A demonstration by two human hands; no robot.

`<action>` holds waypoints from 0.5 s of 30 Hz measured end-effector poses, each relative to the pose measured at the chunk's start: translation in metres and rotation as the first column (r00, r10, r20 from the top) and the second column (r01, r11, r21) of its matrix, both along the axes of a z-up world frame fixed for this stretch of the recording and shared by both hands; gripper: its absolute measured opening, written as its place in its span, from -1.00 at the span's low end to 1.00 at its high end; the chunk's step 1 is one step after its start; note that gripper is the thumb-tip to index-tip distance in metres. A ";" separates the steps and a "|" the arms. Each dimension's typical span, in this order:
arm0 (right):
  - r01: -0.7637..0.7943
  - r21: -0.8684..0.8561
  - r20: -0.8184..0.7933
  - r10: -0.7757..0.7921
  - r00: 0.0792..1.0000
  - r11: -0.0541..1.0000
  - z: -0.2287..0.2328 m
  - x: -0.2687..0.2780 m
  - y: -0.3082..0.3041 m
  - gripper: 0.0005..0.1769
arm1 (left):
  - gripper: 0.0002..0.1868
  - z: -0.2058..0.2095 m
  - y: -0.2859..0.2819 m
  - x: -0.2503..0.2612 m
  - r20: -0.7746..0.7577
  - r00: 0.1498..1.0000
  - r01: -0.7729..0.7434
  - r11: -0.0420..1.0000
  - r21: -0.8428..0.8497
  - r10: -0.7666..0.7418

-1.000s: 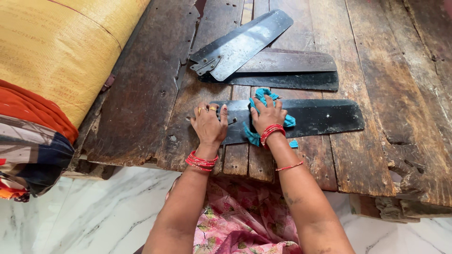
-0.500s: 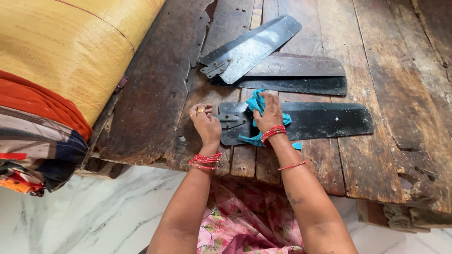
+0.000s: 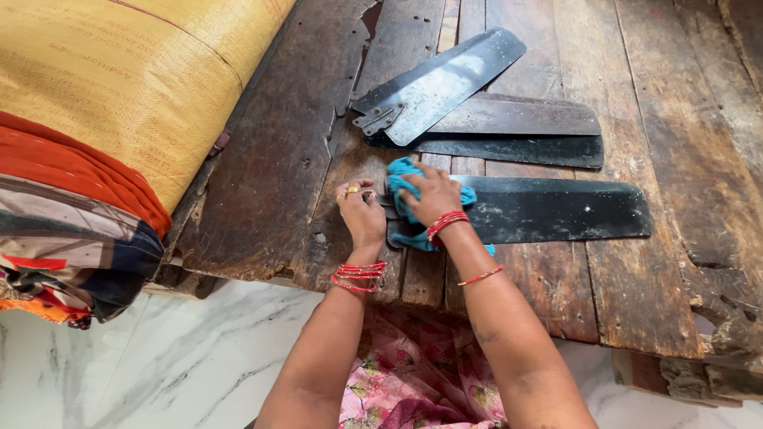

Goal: The person wipes several detached fan blades placed on a wooden table using a blue cloth. They handle the blades one at a time, wiping both sides and flipping them over to clean different areas. The cleaned blades are set aside on the table.

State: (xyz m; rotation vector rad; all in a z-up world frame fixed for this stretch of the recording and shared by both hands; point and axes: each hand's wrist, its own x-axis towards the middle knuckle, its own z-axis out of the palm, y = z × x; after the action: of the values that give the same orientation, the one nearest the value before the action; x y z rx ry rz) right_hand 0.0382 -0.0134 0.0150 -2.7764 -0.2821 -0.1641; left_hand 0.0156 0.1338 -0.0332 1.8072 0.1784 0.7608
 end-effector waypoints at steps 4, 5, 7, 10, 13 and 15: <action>0.064 0.083 0.095 -0.072 0.993 0.995 -0.021 0.004 -0.021 -0.64 | -0.74 0.000 0.000 -0.001 -0.005 1.000 0.024 0.999 -0.034 -0.025; 0.072 0.099 0.120 -0.084 0.989 0.992 -0.025 0.003 -0.024 -0.64 | -0.74 0.001 -0.001 -0.001 -0.015 0.999 0.029 0.998 -0.048 -0.030; 0.046 0.154 0.217 -0.079 0.973 0.987 -0.030 0.003 -0.030 -0.66 | -0.74 0.002 -0.002 0.001 -0.019 0.999 0.034 0.998 -0.056 -0.036; 0.055 0.393 0.169 -0.131 0.977 0.918 -0.027 -0.004 -0.036 -0.71 | -0.74 0.000 -0.002 0.001 -0.027 0.999 0.032 0.998 -0.049 -0.033; -0.019 0.516 0.195 -0.096 0.976 0.856 -0.012 -0.021 -0.031 -0.72 | -0.76 -0.002 0.000 0.003 -0.020 0.999 0.037 0.998 -0.053 -0.038; -0.166 0.444 0.295 0.031 0.955 0.880 0.000 -0.037 -0.022 -0.65 | -0.77 -0.003 0.002 0.004 0.015 0.999 0.050 0.997 -0.059 -0.049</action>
State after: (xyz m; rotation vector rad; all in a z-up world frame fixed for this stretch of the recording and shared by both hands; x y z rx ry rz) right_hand 0.0012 -0.0359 0.0151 -2.2491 -0.3970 -0.5304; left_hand 0.0196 0.1353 -0.0366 1.7441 0.1456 0.7252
